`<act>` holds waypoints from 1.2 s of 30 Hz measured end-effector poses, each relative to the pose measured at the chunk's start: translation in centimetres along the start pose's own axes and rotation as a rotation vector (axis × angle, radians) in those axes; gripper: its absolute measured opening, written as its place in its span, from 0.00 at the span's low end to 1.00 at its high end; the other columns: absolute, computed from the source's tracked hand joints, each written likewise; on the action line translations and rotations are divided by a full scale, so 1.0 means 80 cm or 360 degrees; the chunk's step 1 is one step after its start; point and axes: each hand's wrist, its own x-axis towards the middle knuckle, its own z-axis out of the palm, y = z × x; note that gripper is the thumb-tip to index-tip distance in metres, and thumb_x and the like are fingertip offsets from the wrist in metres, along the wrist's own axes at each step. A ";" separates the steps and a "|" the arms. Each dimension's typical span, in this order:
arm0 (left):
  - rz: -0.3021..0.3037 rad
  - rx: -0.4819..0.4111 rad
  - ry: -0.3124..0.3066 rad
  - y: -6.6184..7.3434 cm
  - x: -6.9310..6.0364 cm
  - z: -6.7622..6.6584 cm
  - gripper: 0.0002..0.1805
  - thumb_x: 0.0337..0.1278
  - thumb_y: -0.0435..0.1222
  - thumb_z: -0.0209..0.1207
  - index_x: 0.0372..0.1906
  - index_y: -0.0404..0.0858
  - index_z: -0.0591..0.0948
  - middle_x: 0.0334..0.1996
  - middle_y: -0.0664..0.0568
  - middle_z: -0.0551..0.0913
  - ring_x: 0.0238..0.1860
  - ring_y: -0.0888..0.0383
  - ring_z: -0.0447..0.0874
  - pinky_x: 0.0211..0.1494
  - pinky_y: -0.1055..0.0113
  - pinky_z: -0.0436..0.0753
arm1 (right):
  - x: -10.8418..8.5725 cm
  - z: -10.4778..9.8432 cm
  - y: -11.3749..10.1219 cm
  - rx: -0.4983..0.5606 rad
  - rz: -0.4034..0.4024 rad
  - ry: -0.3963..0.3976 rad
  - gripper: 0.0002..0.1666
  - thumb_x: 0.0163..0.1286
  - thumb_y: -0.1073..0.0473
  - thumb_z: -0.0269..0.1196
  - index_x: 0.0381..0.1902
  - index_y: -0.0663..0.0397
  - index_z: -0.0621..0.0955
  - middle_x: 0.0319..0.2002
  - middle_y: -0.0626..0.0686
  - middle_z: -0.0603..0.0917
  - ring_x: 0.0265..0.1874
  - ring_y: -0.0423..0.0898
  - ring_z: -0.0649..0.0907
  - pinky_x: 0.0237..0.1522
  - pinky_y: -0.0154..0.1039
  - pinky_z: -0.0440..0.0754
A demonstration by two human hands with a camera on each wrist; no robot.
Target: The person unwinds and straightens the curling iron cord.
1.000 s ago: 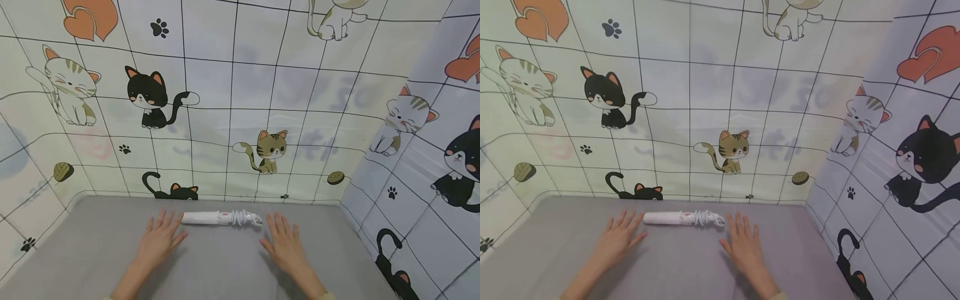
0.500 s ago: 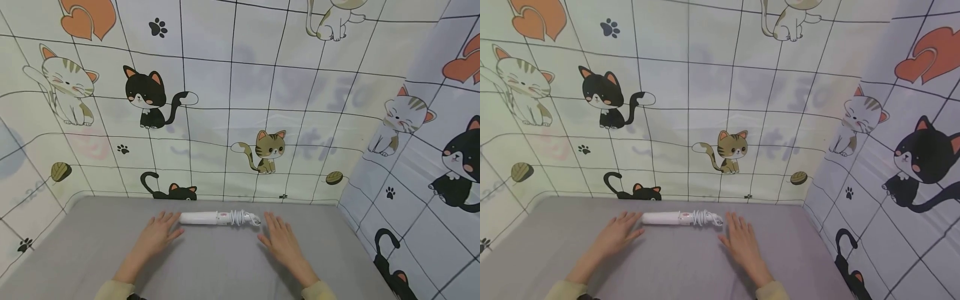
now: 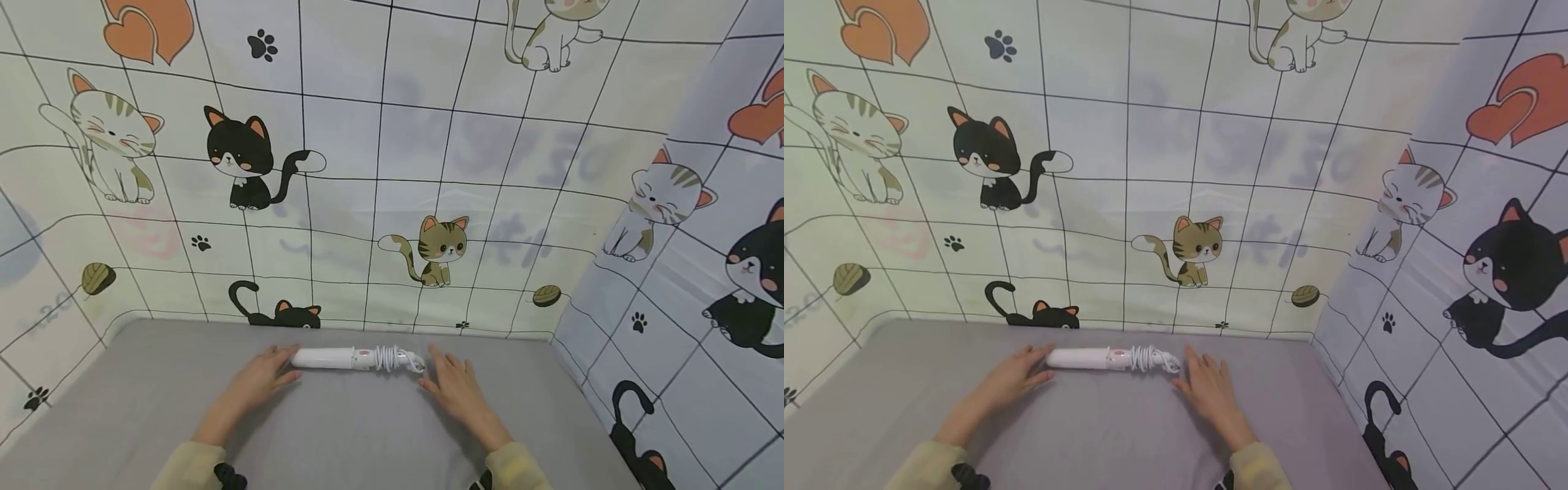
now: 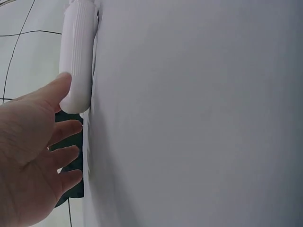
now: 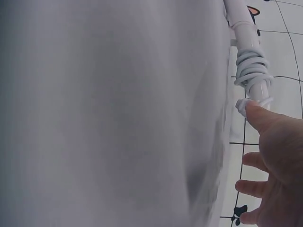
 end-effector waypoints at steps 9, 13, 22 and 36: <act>-0.0043 -0.0079 -0.0035 -0.001 0.011 0.009 0.29 0.71 0.39 0.62 0.72 0.33 0.73 0.60 0.26 0.78 0.63 0.24 0.72 0.64 0.30 0.68 | 0.004 -0.001 0.000 0.0053 -0.0026 -0.0059 0.37 0.70 0.48 0.68 0.71 0.58 0.72 0.59 0.62 0.83 0.64 0.67 0.75 0.64 0.77 0.58; -0.0029 -0.0057 -0.0032 0.001 0.014 0.011 0.30 0.69 0.36 0.64 0.71 0.32 0.73 0.59 0.29 0.79 0.64 0.25 0.71 0.67 0.29 0.63 | 0.009 0.000 -0.001 0.0103 -0.0036 -0.0063 0.30 0.70 0.51 0.69 0.65 0.56 0.77 0.58 0.60 0.84 0.63 0.66 0.76 0.65 0.76 0.57; -0.0024 -0.0026 0.0006 0.002 0.019 0.017 0.30 0.62 0.29 0.66 0.69 0.31 0.74 0.57 0.27 0.80 0.60 0.26 0.75 0.64 0.32 0.69 | 0.019 0.007 -0.008 0.0105 -0.0111 -0.0014 0.27 0.69 0.54 0.70 0.62 0.58 0.80 0.50 0.59 0.87 0.56 0.63 0.81 0.65 0.70 0.64; -0.0092 -0.0144 0.0135 -0.001 0.024 0.022 0.23 0.53 0.26 0.70 0.57 0.32 0.84 0.49 0.36 0.87 0.48 0.37 0.83 0.54 0.40 0.78 | 0.019 0.014 -0.009 0.0276 -0.0066 -0.0024 0.26 0.67 0.57 0.71 0.60 0.60 0.81 0.36 0.50 0.81 0.37 0.48 0.79 0.38 0.47 0.77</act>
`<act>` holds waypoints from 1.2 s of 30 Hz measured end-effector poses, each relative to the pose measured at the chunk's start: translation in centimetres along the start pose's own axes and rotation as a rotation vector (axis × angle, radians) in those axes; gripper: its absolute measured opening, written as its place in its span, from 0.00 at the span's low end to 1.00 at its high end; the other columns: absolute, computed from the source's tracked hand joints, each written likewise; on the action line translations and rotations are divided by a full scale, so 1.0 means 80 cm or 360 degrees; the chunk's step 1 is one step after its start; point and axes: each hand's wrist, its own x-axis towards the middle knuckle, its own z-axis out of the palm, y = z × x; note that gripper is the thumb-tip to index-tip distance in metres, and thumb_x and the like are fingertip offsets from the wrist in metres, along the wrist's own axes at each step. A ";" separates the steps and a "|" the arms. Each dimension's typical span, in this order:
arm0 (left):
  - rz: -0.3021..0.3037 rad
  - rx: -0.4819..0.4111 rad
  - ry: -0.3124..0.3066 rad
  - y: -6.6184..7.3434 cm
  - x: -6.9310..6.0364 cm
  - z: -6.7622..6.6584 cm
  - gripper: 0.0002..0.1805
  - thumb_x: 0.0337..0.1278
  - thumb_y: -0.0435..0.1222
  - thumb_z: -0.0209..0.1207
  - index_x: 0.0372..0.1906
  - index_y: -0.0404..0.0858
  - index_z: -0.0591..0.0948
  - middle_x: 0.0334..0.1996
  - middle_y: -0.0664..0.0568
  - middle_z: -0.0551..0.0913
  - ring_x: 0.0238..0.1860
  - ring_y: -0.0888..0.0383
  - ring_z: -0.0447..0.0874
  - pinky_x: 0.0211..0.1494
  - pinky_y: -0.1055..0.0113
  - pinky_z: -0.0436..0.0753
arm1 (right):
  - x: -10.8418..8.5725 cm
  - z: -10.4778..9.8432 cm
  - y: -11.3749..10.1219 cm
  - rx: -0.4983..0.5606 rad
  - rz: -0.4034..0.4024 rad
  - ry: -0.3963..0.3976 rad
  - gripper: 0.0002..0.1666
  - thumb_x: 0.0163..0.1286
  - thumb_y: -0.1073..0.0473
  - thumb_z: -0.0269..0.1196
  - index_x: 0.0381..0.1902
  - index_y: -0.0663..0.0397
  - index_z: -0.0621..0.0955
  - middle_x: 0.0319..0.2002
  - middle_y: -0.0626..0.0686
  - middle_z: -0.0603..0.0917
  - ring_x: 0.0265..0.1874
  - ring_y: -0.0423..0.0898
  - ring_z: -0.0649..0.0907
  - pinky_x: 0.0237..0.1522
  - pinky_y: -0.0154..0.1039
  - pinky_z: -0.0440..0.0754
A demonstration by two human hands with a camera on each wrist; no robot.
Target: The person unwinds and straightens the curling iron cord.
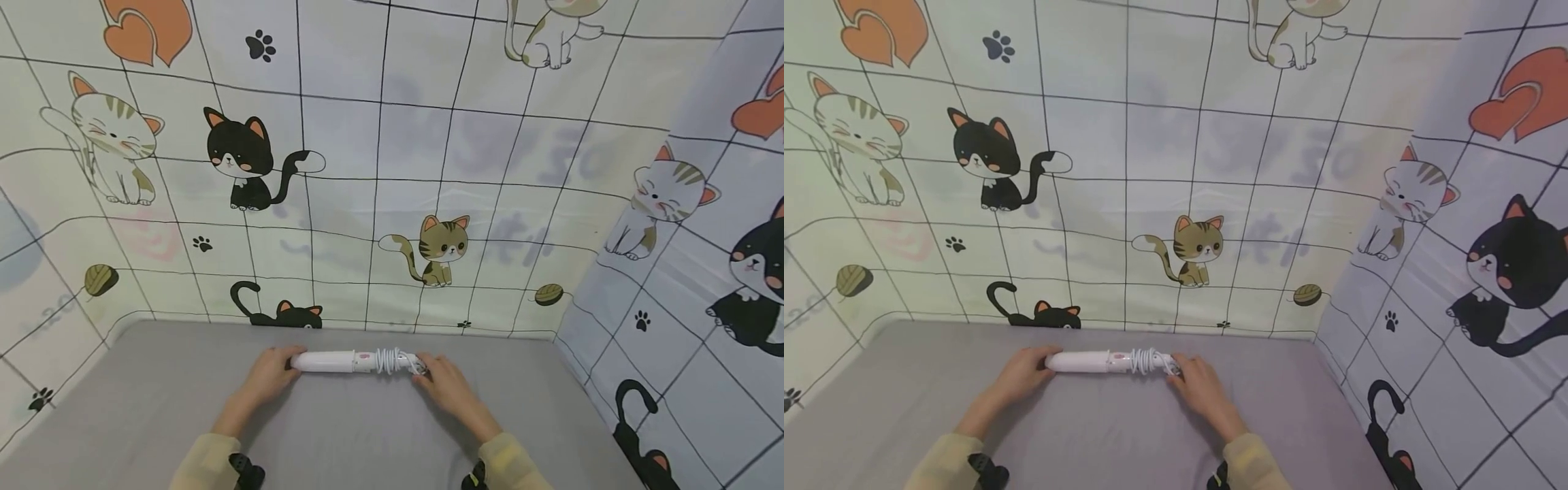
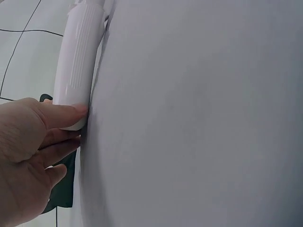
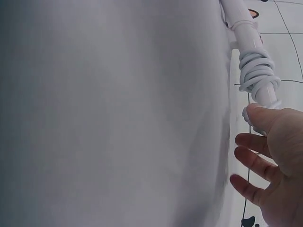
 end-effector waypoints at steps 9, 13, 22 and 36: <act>0.0029 -0.0171 0.0054 -0.001 -0.007 -0.005 0.23 0.50 0.23 0.70 0.55 0.29 0.84 0.51 0.34 0.86 0.55 0.36 0.83 0.58 0.41 0.79 | -0.011 -0.008 -0.007 0.0128 -0.0019 0.0018 0.26 0.69 0.60 0.70 0.63 0.60 0.80 0.35 0.47 0.79 0.35 0.42 0.75 0.34 0.40 0.74; 0.0019 -0.0259 0.0050 -0.001 -0.014 -0.012 0.24 0.50 0.22 0.70 0.55 0.28 0.84 0.51 0.33 0.85 0.55 0.36 0.83 0.58 0.43 0.79 | -0.014 -0.010 -0.010 0.0310 -0.0069 0.0036 0.26 0.69 0.63 0.69 0.63 0.63 0.79 0.38 0.48 0.82 0.36 0.43 0.79 0.37 0.38 0.79; 0.0023 -0.0526 0.0026 0.011 -0.028 -0.020 0.23 0.50 0.17 0.68 0.54 0.25 0.84 0.50 0.29 0.84 0.44 0.41 0.89 0.44 0.58 0.87 | -0.032 -0.012 -0.011 0.0709 -0.0043 0.0144 0.26 0.63 0.70 0.72 0.60 0.66 0.81 0.43 0.58 0.87 0.36 0.45 0.85 0.38 0.35 0.85; -0.0014 -0.0873 0.0043 0.019 -0.056 -0.032 0.23 0.49 0.18 0.71 0.54 0.24 0.85 0.50 0.29 0.84 0.42 0.44 0.90 0.43 0.66 0.86 | -0.058 -0.035 -0.030 0.1117 0.0115 0.0137 0.29 0.62 0.71 0.72 0.62 0.68 0.80 0.47 0.65 0.87 0.38 0.46 0.87 0.38 0.34 0.85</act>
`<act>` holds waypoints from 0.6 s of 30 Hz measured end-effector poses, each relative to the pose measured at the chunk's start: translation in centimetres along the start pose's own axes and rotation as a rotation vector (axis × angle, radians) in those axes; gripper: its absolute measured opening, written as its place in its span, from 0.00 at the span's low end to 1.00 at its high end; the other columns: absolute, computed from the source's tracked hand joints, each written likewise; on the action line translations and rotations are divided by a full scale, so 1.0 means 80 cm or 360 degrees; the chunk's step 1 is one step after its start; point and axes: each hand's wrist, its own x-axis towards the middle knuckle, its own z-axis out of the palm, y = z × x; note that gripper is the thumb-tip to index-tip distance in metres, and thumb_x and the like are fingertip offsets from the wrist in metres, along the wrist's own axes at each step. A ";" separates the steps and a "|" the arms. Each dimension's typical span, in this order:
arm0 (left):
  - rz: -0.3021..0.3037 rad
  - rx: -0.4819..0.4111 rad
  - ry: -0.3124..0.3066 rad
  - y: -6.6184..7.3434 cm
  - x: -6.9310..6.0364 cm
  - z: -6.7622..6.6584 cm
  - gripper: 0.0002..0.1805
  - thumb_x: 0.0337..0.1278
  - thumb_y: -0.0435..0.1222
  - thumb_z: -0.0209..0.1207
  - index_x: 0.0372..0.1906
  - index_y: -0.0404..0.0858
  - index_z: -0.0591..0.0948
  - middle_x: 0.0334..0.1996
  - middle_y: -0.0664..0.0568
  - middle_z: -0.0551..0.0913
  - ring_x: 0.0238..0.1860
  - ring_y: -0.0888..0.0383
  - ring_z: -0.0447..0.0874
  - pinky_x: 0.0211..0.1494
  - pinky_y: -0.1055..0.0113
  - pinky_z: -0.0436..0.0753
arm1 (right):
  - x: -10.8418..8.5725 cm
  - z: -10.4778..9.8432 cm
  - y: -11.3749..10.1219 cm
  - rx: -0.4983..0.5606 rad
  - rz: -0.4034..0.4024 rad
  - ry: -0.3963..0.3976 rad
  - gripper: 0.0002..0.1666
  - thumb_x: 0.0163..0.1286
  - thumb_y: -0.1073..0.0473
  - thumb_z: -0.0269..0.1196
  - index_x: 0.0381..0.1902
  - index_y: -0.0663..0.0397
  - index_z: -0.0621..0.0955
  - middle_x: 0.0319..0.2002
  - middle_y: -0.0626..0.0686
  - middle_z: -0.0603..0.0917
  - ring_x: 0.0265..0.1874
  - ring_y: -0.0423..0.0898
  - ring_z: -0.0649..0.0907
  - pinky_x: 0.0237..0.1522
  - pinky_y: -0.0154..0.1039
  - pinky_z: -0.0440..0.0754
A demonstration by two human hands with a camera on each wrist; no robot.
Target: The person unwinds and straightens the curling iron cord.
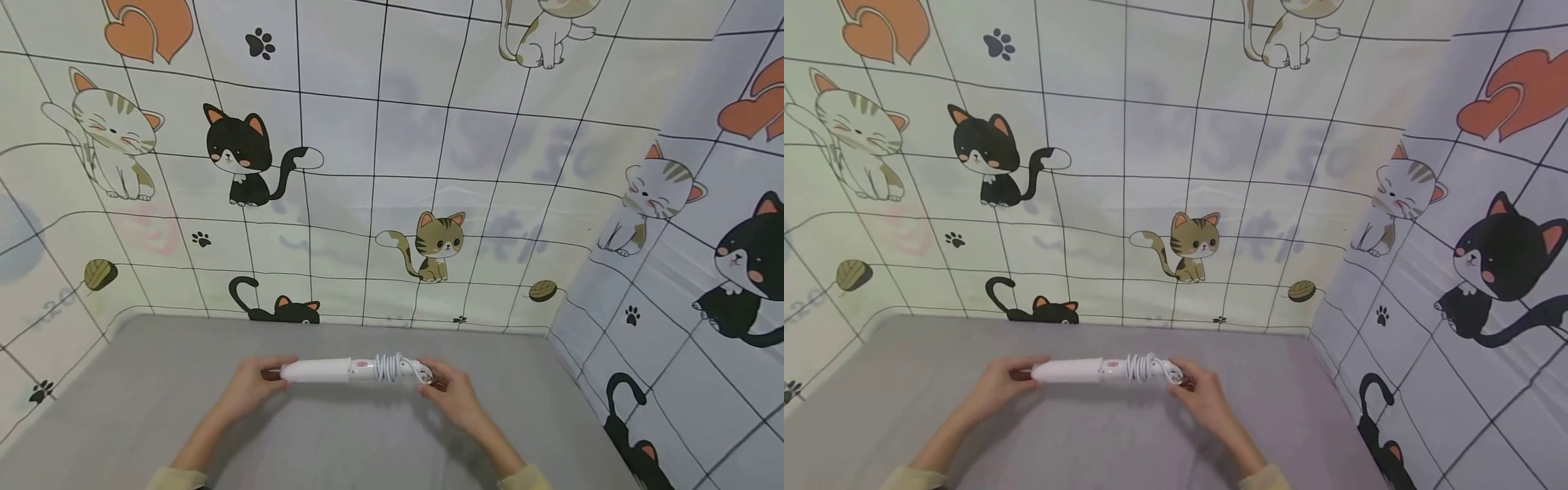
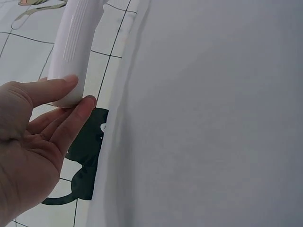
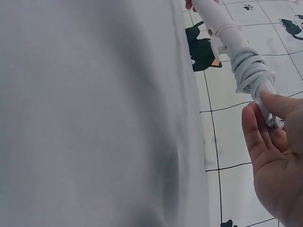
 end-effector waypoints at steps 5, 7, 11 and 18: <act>-0.0021 -0.0033 -0.0004 0.008 -0.012 -0.001 0.22 0.48 0.18 0.70 0.53 0.24 0.85 0.49 0.29 0.84 0.42 0.44 0.90 0.42 0.66 0.86 | -0.011 -0.004 -0.004 0.0146 -0.0058 -0.0084 0.27 0.69 0.68 0.68 0.63 0.74 0.77 0.48 0.69 0.86 0.34 0.44 0.87 0.39 0.35 0.85; -0.0030 -0.0044 -0.0011 0.011 -0.016 -0.001 0.22 0.48 0.18 0.70 0.53 0.23 0.84 0.49 0.29 0.84 0.42 0.44 0.90 0.42 0.67 0.86 | -0.015 -0.006 -0.003 0.0161 -0.0088 -0.0114 0.26 0.71 0.67 0.67 0.63 0.75 0.76 0.48 0.70 0.86 0.33 0.44 0.87 0.40 0.36 0.85; -0.0071 -0.0118 -0.0032 0.012 -0.026 -0.002 0.24 0.48 0.18 0.71 0.55 0.23 0.83 0.51 0.30 0.84 0.43 0.49 0.89 0.42 0.67 0.86 | -0.020 -0.006 0.001 0.0190 -0.0114 -0.0152 0.23 0.75 0.67 0.63 0.63 0.76 0.76 0.46 0.72 0.85 0.33 0.44 0.88 0.42 0.38 0.86; -0.0071 -0.0314 -0.0106 0.013 -0.039 -0.005 0.27 0.51 0.24 0.72 0.58 0.21 0.80 0.53 0.31 0.82 0.43 0.58 0.85 0.43 0.67 0.85 | -0.031 -0.008 0.001 0.0386 -0.0141 -0.0243 0.22 0.79 0.67 0.56 0.63 0.82 0.73 0.48 0.77 0.83 0.36 0.45 0.88 0.43 0.42 0.87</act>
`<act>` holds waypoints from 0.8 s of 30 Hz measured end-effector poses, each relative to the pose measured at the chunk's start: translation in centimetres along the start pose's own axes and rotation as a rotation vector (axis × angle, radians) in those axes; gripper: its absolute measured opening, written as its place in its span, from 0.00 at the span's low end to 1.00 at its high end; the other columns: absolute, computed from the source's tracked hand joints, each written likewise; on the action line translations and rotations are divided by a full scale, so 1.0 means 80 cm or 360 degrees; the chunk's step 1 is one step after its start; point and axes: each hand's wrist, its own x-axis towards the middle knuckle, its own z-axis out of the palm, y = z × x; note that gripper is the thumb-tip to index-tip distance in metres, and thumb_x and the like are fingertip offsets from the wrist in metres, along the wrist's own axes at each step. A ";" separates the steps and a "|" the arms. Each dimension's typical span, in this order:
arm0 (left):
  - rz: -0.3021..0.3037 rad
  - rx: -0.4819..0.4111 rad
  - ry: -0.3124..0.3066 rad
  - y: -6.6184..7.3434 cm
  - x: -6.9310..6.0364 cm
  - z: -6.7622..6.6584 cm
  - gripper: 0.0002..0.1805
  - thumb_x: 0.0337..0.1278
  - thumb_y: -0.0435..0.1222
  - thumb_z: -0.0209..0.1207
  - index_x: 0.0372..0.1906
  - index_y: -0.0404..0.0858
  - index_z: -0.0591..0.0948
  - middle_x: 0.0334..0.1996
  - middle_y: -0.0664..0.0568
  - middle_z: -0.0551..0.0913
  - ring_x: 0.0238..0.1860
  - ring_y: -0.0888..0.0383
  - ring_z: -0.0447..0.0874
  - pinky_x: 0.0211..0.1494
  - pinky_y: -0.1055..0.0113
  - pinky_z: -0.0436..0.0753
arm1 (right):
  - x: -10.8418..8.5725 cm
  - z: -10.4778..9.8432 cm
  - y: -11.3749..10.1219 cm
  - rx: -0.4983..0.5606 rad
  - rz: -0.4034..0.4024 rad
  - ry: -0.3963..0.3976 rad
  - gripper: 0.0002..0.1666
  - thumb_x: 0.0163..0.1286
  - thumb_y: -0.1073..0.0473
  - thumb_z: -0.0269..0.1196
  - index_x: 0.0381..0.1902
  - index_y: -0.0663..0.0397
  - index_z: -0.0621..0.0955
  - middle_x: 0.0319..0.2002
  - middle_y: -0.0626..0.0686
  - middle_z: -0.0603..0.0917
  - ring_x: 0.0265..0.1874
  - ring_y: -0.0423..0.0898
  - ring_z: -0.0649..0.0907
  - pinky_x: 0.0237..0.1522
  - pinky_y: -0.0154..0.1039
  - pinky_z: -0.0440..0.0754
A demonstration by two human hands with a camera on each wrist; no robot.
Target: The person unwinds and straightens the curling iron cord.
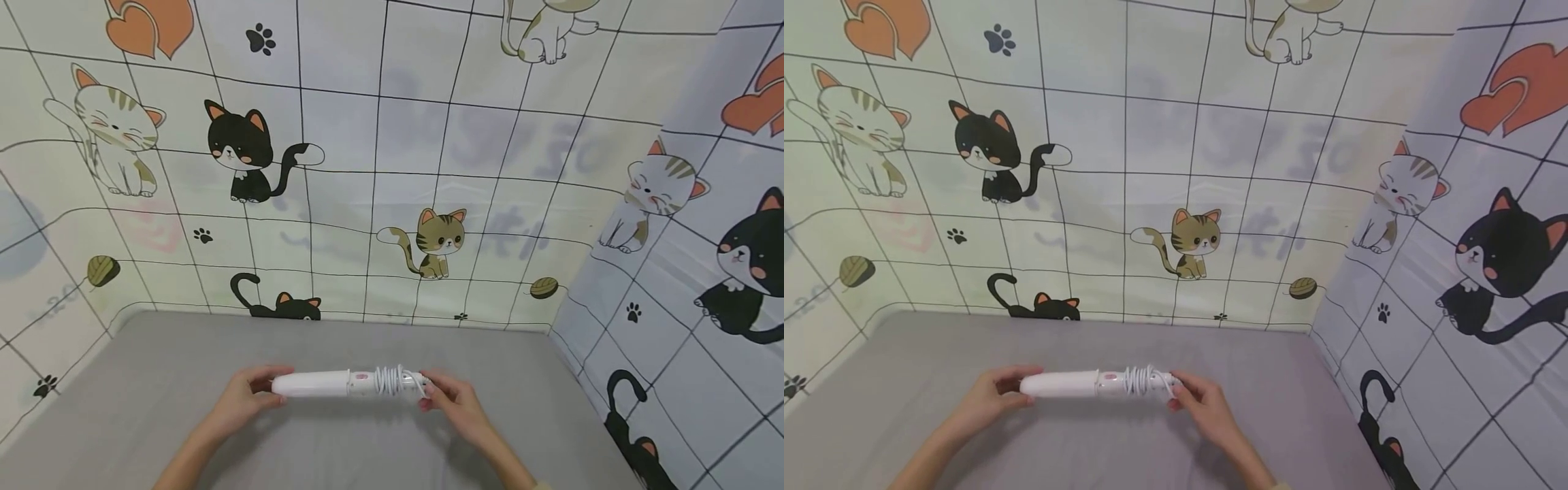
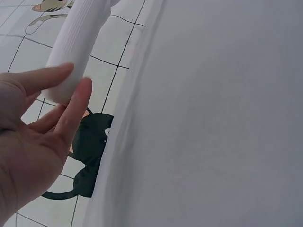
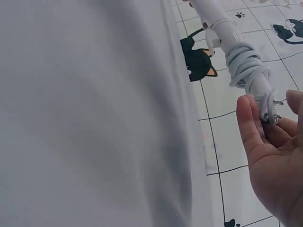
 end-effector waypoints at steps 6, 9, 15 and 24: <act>-0.0057 -0.0148 -0.0079 0.004 -0.006 -0.001 0.29 0.53 0.25 0.72 0.61 0.20 0.77 0.56 0.31 0.80 0.47 0.60 0.85 0.46 0.67 0.85 | -0.008 0.002 -0.006 0.0050 0.0012 -0.0007 0.23 0.79 0.69 0.55 0.64 0.84 0.70 0.45 0.78 0.82 0.35 0.44 0.88 0.43 0.41 0.87; -0.0099 -0.0200 -0.0101 0.008 -0.007 0.000 0.30 0.53 0.24 0.71 0.62 0.21 0.76 0.59 0.30 0.78 0.48 0.59 0.85 0.48 0.65 0.85 | -0.010 0.004 -0.011 0.0032 0.0038 0.0014 0.25 0.79 0.68 0.56 0.65 0.83 0.70 0.40 0.76 0.84 0.34 0.44 0.88 0.44 0.41 0.87; -0.0139 -0.0117 -0.0144 0.026 -0.002 -0.002 0.31 0.54 0.28 0.72 0.64 0.24 0.77 0.56 0.35 0.80 0.43 0.54 0.85 0.45 0.64 0.85 | -0.012 0.009 -0.021 -0.0009 0.0041 0.0038 0.25 0.80 0.66 0.56 0.66 0.81 0.71 0.37 0.68 0.86 0.34 0.45 0.88 0.45 0.40 0.86; -0.0211 -0.0055 -0.0238 0.047 0.003 0.005 0.30 0.55 0.33 0.74 0.64 0.32 0.80 0.45 0.39 0.85 0.34 0.45 0.88 0.42 0.59 0.86 | -0.015 0.006 -0.038 0.0014 -0.0090 -0.0004 0.22 0.82 0.68 0.49 0.65 0.83 0.69 0.42 0.70 0.84 0.36 0.48 0.88 0.45 0.44 0.87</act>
